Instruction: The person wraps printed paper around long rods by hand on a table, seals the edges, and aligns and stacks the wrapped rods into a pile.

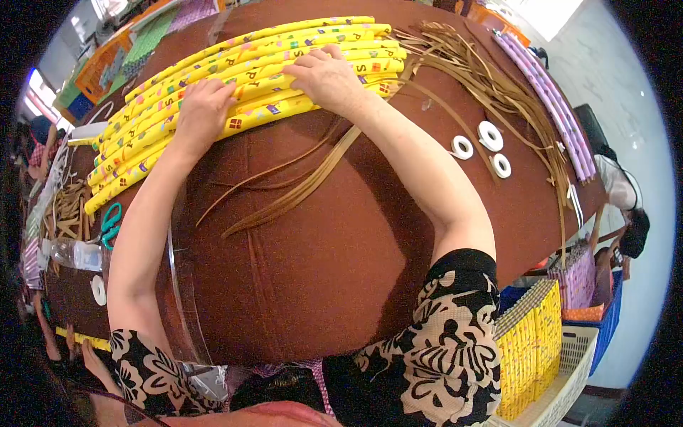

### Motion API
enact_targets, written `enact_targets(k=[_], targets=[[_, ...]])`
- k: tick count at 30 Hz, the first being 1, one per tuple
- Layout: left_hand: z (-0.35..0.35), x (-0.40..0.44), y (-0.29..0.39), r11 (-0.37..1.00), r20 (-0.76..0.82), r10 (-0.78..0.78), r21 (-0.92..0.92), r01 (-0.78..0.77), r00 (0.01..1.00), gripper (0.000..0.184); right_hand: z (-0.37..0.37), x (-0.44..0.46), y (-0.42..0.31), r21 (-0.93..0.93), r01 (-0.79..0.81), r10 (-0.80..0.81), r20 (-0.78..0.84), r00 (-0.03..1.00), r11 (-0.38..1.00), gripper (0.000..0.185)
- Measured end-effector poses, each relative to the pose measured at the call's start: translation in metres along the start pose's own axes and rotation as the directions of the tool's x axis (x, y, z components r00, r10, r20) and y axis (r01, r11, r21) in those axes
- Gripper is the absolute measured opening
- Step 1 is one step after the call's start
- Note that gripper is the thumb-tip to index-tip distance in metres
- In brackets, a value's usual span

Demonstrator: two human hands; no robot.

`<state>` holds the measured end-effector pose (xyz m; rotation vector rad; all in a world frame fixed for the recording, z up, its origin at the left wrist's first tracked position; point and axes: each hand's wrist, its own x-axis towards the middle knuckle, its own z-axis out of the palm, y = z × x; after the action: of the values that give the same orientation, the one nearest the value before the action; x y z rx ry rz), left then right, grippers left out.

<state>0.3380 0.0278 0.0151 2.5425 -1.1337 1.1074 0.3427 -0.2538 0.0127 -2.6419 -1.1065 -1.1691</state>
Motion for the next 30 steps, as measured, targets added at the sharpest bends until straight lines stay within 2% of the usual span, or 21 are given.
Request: enact_targets(k=[3, 4, 5, 7, 9, 10, 14, 18, 23, 27, 30], targets=[[0.001, 0.000, -0.001, 1.000, 0.005, 0.001, 0.002, -0.001, 1.000, 0.018, -0.010, -0.013, 0.012, -0.046, -0.046, 0.046, 0.001, 0.999, 0.998, 0.030], [0.002, -0.001, -0.001, 1.000, -0.006, 0.001, -0.003, -0.001, 1.000, 0.018, -0.016, -0.020, 0.018, -0.035, -0.115, 0.117, 0.058, 0.991, 0.993, 0.029], [0.003, -0.001, -0.001, 1.000, -0.006, 0.003, -0.007, -0.004, 1.000, 0.018, -0.022, -0.025, 0.025, -0.038, -0.118, 0.120, 0.060, 0.991, 0.992, 0.029], [0.003, -0.002, 0.000, 1.000, -0.003, -0.010, -0.003, 0.010, 1.000, 0.018, -0.030, -0.040, 0.046, -0.073, -0.299, 0.305, 0.091, 0.948, 0.951, 0.032], [0.002, -0.001, 0.000, 1.000, 0.000, -0.013, -0.014, 0.013, 1.000, 0.018, -0.039, -0.055, 0.068, -0.084, -0.377, 0.379, 0.012, 0.925, 0.923, 0.037], [0.002, -0.001, 0.000, 1.000, 0.004, -0.018, -0.019, 0.018, 1.000, 0.018, -0.044, -0.062, 0.079, -0.079, -0.425, 0.430, 0.060, 0.901, 0.902, 0.036], [0.004, -0.002, -0.002, 0.999, 0.013, -0.023, -0.023, 0.023, 1.000, 0.019, -0.051, -0.081, 0.093, -0.158, -0.482, 0.503, 0.143, 0.853, 0.862, 0.033], [0.003, -0.002, -0.002, 1.000, 0.014, -0.018, -0.017, 0.018, 1.000, 0.017, -0.044, -0.086, 0.098, -0.140, -0.441, 0.454, 0.081, 0.887, 0.887, 0.030], [-0.001, -0.002, 0.000, 1.000, 0.010, -0.007, -0.002, 0.007, 1.000, 0.014, -0.048, -0.083, 0.093, -0.264, -0.364, 0.383, 0.026, 0.923, 0.893, 0.018], [0.005, -0.004, -0.005, 1.000, 0.001, -0.017, 0.001, 0.017, 1.000, 0.018, -0.056, -0.081, 0.092, -0.297, -0.430, 0.451, 0.003, 0.892, 0.852, 0.016], [0.008, -0.004, -0.003, 1.000, -0.022, -0.012, 0.018, 0.012, 1.000, 0.023, -0.059, -0.083, 0.094, -0.291, -0.374, 0.389, -0.007, 0.921, 0.881, 0.016]])
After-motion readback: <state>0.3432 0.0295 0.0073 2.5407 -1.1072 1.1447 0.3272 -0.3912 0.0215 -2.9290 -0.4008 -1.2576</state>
